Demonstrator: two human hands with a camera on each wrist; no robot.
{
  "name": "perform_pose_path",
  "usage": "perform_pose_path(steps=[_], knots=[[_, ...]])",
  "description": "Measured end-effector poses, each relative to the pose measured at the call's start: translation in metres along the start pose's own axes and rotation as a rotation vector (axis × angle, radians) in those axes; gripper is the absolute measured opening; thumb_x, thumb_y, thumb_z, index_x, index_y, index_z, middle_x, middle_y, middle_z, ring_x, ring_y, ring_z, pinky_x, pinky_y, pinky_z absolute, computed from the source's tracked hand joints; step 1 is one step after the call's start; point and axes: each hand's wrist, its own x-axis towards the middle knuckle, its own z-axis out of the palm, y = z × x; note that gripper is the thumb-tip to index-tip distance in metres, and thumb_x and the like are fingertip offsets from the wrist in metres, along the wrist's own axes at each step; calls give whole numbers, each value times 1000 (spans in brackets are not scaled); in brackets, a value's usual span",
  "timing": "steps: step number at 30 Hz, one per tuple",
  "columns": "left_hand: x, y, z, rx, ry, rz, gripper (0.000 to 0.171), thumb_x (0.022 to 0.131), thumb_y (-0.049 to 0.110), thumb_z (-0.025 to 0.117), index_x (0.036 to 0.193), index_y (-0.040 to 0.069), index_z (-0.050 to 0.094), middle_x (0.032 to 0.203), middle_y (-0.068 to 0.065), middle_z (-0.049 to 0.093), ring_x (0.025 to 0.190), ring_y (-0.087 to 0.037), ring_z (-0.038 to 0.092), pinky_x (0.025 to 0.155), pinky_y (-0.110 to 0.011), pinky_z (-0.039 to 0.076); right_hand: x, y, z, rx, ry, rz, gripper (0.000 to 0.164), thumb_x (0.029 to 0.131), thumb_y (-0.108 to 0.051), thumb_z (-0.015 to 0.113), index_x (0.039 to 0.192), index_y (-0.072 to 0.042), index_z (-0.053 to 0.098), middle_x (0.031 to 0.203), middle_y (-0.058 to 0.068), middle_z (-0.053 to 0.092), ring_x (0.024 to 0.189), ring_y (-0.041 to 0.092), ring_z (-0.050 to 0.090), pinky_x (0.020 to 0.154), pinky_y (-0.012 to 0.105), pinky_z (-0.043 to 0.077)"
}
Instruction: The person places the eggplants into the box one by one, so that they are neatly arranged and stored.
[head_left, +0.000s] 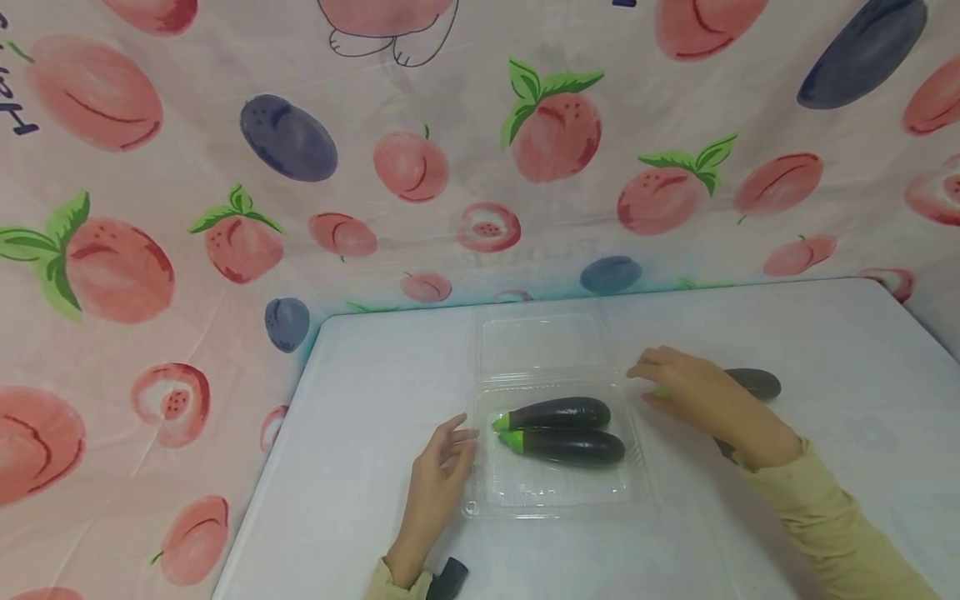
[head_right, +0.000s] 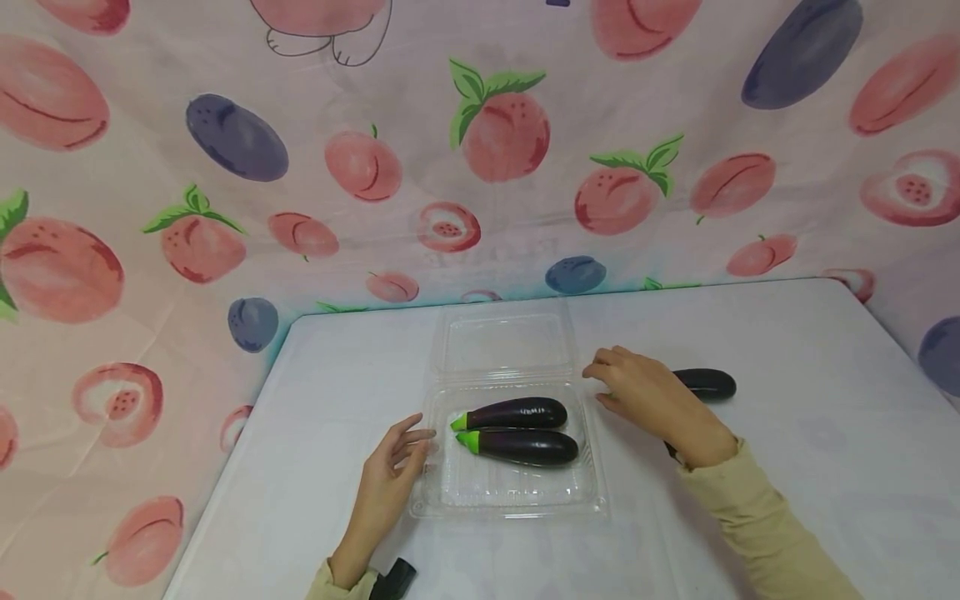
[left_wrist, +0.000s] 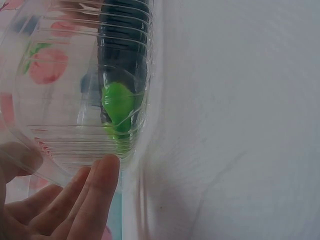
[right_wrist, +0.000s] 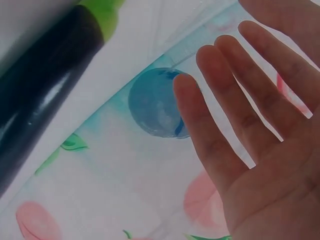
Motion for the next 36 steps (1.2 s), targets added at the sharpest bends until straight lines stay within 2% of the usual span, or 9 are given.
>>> perform_pose_path(steps=[12,24,30,36], knots=[[0,0,2,7,2,-5,42,101,28,60,140,14,53,119,-4,70,108,-19,68,91,-30,58,-5,12,4,48,-36,65,31,78,-1,81,107,-2,72,104,10,68,100,28,65,86,46,58],[2,3,3,2,2,0,42,101,28,60,140,14,52,120,-5,69,108,-19,68,91,-30,58,-11,29,10,69,-53,90,29,79,-1,80,106,-2,72,103,9,68,101,30,64,87,48,57],[2,3,3,0,-1,-8,41,101,24,60,140,14,52,120,-5,69,109,-19,68,91,-30,58,-13,31,11,83,-63,107,27,78,0,80,104,-2,73,101,9,69,98,29,64,84,47,57],[2,3,3,-15,-5,-14,42,101,24,59,141,13,51,121,-7,69,109,-21,68,86,-23,59,-14,32,13,81,-69,115,29,75,1,83,102,-3,73,96,7,69,92,26,64,80,44,58]])
